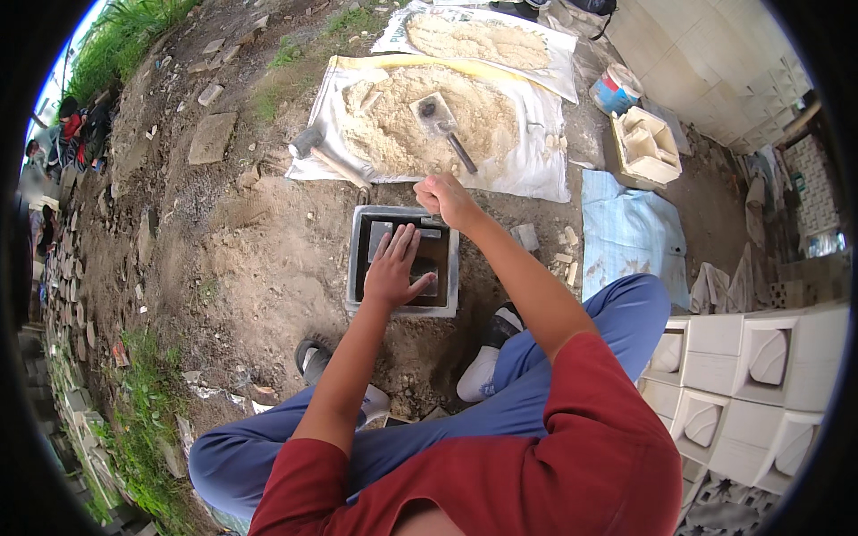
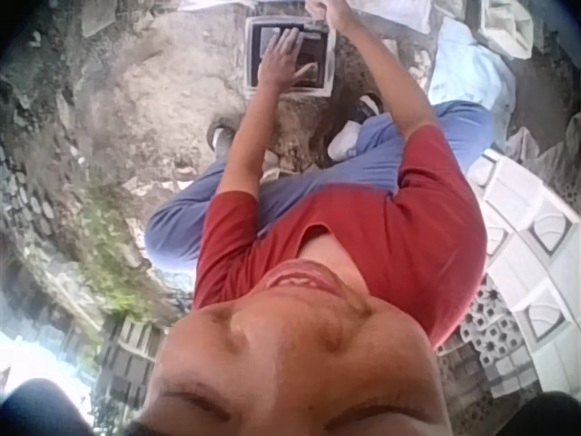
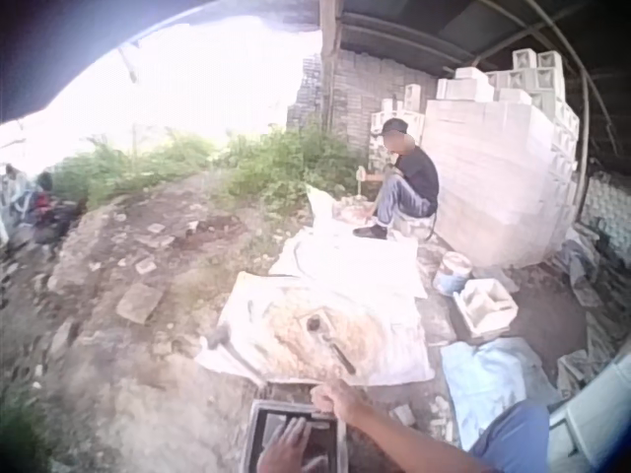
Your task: The person cleans the interior grooves of a square construction mold and fills it with pieces of material.
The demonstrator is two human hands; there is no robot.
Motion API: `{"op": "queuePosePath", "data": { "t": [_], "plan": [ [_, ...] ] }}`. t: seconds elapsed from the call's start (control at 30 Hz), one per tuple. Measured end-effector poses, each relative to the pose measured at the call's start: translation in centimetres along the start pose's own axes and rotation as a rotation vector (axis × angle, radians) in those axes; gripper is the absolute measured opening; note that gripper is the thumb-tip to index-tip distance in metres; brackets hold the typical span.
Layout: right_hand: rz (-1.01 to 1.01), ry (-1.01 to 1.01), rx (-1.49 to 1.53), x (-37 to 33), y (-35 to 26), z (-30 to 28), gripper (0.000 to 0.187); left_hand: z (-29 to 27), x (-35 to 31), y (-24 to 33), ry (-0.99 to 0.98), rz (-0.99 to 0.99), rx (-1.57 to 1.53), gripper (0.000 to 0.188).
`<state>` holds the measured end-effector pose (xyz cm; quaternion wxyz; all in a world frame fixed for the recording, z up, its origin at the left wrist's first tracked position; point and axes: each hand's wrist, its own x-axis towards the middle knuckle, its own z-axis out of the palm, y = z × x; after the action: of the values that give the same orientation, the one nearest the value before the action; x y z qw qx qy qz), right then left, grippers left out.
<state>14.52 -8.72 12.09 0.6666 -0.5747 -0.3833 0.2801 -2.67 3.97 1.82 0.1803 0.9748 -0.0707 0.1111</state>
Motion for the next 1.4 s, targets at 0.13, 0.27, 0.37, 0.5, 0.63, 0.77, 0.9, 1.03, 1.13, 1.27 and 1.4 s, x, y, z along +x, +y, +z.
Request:
{"op": "queuePosePath", "data": {
  "t": [0.13, 0.27, 0.37, 0.5, 0.63, 0.77, 0.9, 1.03, 1.13, 1.27, 1.4],
  "plan": [
    [0.004, 0.087, 0.072, 0.3, -2.3, -0.2, 0.065, 0.5, -0.1, -0.3, -0.02, -0.003, 0.021, 0.095],
    [-0.088, 0.341, 0.085, 0.7, -9.3, 2.0, 0.061, 0.3, 0.1, -0.5, 0.005, 0.016, 0.047, 0.095],
    [-0.105, 0.558, 0.044, 0.3, -12.1, 4.0, 0.061, 0.6, 0.0, -0.6, 0.003, 0.013, 0.045, 0.095],
    [-0.142, 0.758, 0.05, -0.4, -12.0, 5.4, 0.056, 1.1, -0.5, -0.2, 0.028, 0.023, 0.051, 0.094],
    [-0.15, 0.742, -0.048, -1.1, -10.7, 4.8, 0.055, 1.5, -0.3, -0.8, 0.034, 0.019, 0.047, 0.09],
    [-0.113, 0.785, -0.039, -1.4, -9.7, 5.2, 0.054, 1.8, -0.6, -0.9, 0.029, -0.01, 0.009, 0.076],
    [-0.167, 0.831, -0.072, -1.3, -8.0, 5.1, 0.053, 1.9, -0.3, -0.8, 0.012, -0.042, 0.056, 0.071],
    [-0.181, 0.853, -0.161, -1.0, -6.1, 4.6, 0.051, 1.8, 0.1, -0.3, 0.048, -0.049, 0.015, 0.068],
    [-0.19, 0.887, -0.126, -0.4, -5.6, 5.0, 0.051, 1.9, -0.2, -0.5, 0.018, -0.069, 0.041, 0.068],
    [-0.222, 0.879, -0.19, 0.0, -6.5, 5.2, 0.05, 1.6, -0.5, -0.6, -0.018, -0.079, 0.056, 0.068],
    [-0.107, 1.003, -0.336, -0.2, -1.5, 4.3, 0.049, 1.1, 0.6, 0.4, -0.007, -0.059, 0.028, 0.067]
  ]
}}
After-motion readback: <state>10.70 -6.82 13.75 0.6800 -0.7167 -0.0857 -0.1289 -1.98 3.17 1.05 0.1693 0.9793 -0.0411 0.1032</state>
